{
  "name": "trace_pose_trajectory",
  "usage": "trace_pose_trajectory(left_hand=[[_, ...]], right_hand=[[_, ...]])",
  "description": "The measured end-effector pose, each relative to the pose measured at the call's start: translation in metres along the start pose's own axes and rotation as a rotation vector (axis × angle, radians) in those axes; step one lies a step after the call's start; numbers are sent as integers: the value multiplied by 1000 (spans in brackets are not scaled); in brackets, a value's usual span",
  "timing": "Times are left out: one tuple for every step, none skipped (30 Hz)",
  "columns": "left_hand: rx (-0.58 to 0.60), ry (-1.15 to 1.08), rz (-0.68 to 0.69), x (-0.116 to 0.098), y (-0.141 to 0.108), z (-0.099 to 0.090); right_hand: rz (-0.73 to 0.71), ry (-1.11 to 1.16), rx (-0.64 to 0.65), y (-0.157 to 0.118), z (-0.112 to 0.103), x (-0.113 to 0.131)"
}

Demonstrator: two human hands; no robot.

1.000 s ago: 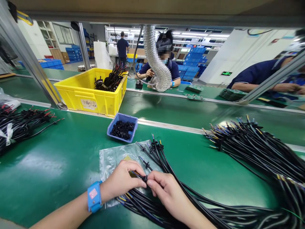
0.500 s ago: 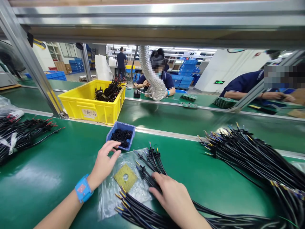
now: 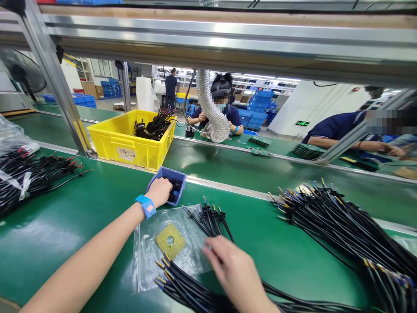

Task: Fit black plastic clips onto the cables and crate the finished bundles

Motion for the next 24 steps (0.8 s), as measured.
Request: trace_pose_trajectory(left_hand=[[9, 10, 7, -2, 0, 0], [16, 17, 15, -4, 0, 0], [23, 21, 22, -5, 0, 1], [28, 23, 27, -6, 0, 1], [32, 21, 31, -6, 0, 1], [33, 15, 34, -5, 0, 2], [31, 6, 36, -5, 0, 1], [24, -7, 36, -4, 0, 0], [13, -24, 37, -3, -1, -2], [-2, -45, 36, -2, -2, -5], [-20, -70, 36, -1, -3, -9], [-39, -95, 35, -1, -6, -14], [-59, -112, 35, -1, -10, -19], [-83, -145, 35, -2, -15, -24], [-110, -208, 33, -2, -21, -28], [-134, -306, 26, -2, -28, -31], [-149, -441, 11, -2, -36, -31], [-144, -609, -14, 0, -45, -27], [-116, -794, -53, 1, -54, -20], [-70, -974, -105, 3, -62, -11], [-16, -1127, -168, 5, -71, 0], [35, -1263, -241, 6, -79, 11], [76, -1381, -319, 8, -86, 21], [103, -1480, -395, 10, -91, 29]], right_hand=[[-36, 95, 115, -3, 10, 12], [-45, 166, 217, -5, 19, 21], [-36, 217, 297, -8, 25, 28], [-24, 255, 351, -9, 29, 32], [-20, 291, 392, -10, 32, 35], [-24, 333, 427, -10, 33, 36], [-34, 376, 456, -10, 34, 37], [-44, 416, 477, -10, 35, 38], [-48, 447, 491, -10, 35, 37], [-46, 469, 500, -9, 35, 36], [-39, 484, 509, -9, 36, 36], [-30, 493, 518, -9, 36, 35], [-18, 498, 526, -10, 37, 35], [-8, 497, 532, -10, 37, 35], [-1, 493, 534, -11, 37, 35], [6, 488, 533, -12, 37, 35], [13, 483, 527, -12, 36, 35], [27, 479, 513, -12, 36, 34], [45, 483, 493, -11, 35, 31], [66, 511, 475, -11, 36, 29], [92, 567, 465, -10, 37, 26], [121, 642, 463, -10, 41, 23], [152, 715, 458, -10, 45, 19], [178, 765, 439, -9, 48, 16]])
Point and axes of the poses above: each hand's wrist, its own y-axis towards the middle knuckle, its own z-axis out of the palm, x = y × z, the point moved 7 cm from there along y, towards the middle knuckle, and after that the axes turned 2 degrees about -x, right-handed, at the moved point
